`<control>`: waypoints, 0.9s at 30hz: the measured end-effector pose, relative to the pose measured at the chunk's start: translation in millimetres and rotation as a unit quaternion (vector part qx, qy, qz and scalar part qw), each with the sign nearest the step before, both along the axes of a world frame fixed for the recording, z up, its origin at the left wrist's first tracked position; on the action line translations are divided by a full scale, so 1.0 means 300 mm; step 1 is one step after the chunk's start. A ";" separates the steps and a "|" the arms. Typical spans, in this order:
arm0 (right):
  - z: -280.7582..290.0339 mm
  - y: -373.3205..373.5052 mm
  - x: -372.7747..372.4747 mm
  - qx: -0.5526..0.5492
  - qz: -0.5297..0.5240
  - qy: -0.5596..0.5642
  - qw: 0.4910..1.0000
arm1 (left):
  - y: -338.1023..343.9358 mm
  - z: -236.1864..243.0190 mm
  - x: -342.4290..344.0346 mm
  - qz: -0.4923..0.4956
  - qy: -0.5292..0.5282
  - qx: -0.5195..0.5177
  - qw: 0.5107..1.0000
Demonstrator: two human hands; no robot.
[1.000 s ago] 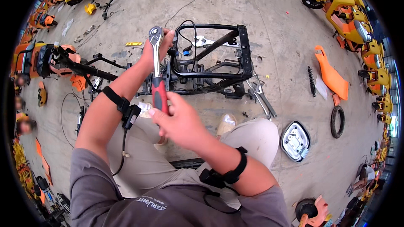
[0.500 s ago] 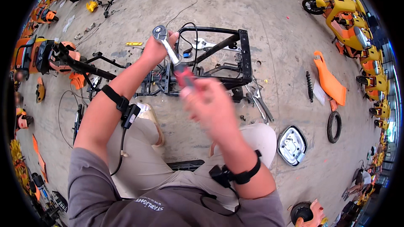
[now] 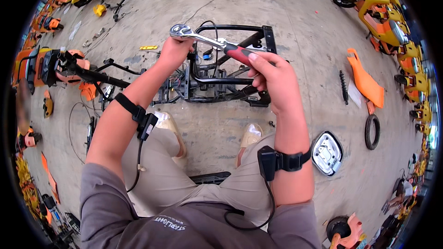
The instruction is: The person uses a ratchet to tighten bolts on a motorcycle frame on the floor.
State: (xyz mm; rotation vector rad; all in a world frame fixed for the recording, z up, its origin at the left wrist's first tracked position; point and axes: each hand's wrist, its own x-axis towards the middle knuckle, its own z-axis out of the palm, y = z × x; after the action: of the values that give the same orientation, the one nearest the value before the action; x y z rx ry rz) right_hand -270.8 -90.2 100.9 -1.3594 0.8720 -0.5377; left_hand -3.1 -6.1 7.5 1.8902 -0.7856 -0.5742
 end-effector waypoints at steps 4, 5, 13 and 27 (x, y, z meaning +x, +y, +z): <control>0.017 0.150 0.008 0.008 0.052 0.027 0.998 | 0.028 -0.013 0.012 0.034 0.000 -0.048 0.998; 0.015 0.228 0.011 0.016 0.090 0.021 0.996 | 0.025 -0.040 0.022 0.048 -0.059 -0.044 0.996; -0.025 0.379 0.061 0.121 0.164 -0.010 0.979 | 0.051 -0.008 0.004 0.015 0.029 -0.091 0.995; -0.004 0.382 0.001 0.089 0.097 -0.036 0.991 | 0.015 0.023 -0.019 0.008 -0.043 -0.039 0.998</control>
State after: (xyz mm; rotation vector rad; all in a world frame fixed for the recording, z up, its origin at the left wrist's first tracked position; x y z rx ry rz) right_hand -270.5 24.4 99.5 -1.2393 0.7032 -0.3474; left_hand -8.8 -1.6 14.2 1.8581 -0.8356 -0.4482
